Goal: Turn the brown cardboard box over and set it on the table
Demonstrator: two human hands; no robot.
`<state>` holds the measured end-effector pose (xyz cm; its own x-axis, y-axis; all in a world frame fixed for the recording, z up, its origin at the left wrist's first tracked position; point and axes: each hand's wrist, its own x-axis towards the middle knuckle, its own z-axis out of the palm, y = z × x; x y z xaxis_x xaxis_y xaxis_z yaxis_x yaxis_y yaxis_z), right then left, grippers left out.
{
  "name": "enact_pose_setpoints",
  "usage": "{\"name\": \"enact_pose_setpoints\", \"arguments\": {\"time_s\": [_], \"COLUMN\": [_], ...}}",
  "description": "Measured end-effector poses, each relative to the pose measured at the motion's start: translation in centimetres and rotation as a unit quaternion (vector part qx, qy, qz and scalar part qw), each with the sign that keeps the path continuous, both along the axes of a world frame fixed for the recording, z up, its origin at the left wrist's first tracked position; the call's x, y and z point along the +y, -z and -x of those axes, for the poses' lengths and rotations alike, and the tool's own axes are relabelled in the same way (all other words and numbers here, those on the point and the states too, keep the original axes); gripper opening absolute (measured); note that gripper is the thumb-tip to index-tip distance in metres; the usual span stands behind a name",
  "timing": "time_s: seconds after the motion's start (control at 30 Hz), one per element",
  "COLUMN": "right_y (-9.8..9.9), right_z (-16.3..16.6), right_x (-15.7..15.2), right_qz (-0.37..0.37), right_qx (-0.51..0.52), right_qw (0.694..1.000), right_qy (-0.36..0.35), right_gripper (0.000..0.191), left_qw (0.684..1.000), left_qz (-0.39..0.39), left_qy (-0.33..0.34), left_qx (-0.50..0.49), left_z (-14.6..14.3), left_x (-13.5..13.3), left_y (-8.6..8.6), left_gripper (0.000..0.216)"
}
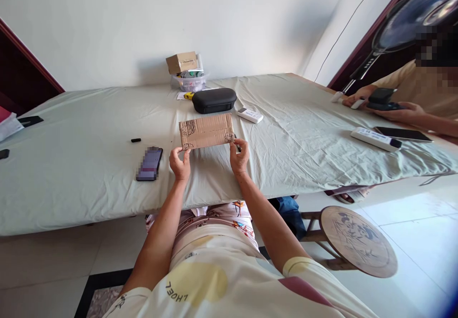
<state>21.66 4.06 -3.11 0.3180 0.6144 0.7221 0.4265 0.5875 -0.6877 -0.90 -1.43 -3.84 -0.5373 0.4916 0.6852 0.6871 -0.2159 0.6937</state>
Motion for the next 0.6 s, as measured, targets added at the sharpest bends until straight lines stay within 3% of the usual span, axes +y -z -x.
{"name": "enact_pose_setpoints", "arguments": {"time_s": [0.17,0.33,0.43,0.53,0.6], "right_y": [-0.9,-0.4,-0.6,-2.3,-4.1], "right_z": [-0.2,0.1,-0.1,-0.6,-0.3], "right_x": [-0.5,0.2,0.3,-1.4,-4.0], "right_qz": [-0.044,0.003,0.02,-0.033,-0.077], "right_qx": [0.045,0.034,0.025,0.019,-0.028], "right_qw": [0.998,0.999,0.999,0.999,0.997], "right_qy": [0.007,-0.035,-0.019,0.038,0.012], "right_gripper": [0.025,0.033,0.036,0.031,0.025], "left_qw": [0.996,0.996,0.997,0.998,0.995], "left_qz": [-0.077,-0.024,-0.006,-0.042,-0.048], "left_qy": [0.038,0.089,0.071,0.016,0.021], "left_qx": [0.001,0.005,0.003,0.034,0.079], "left_z": [0.2,-0.2,-0.3,-0.2,-0.7], "left_x": [-0.3,0.5,0.5,-0.5,-1.7], "left_y": [-0.5,-0.2,-0.1,-0.8,-1.7], "left_gripper": [0.042,0.041,0.042,0.035,0.029]}}
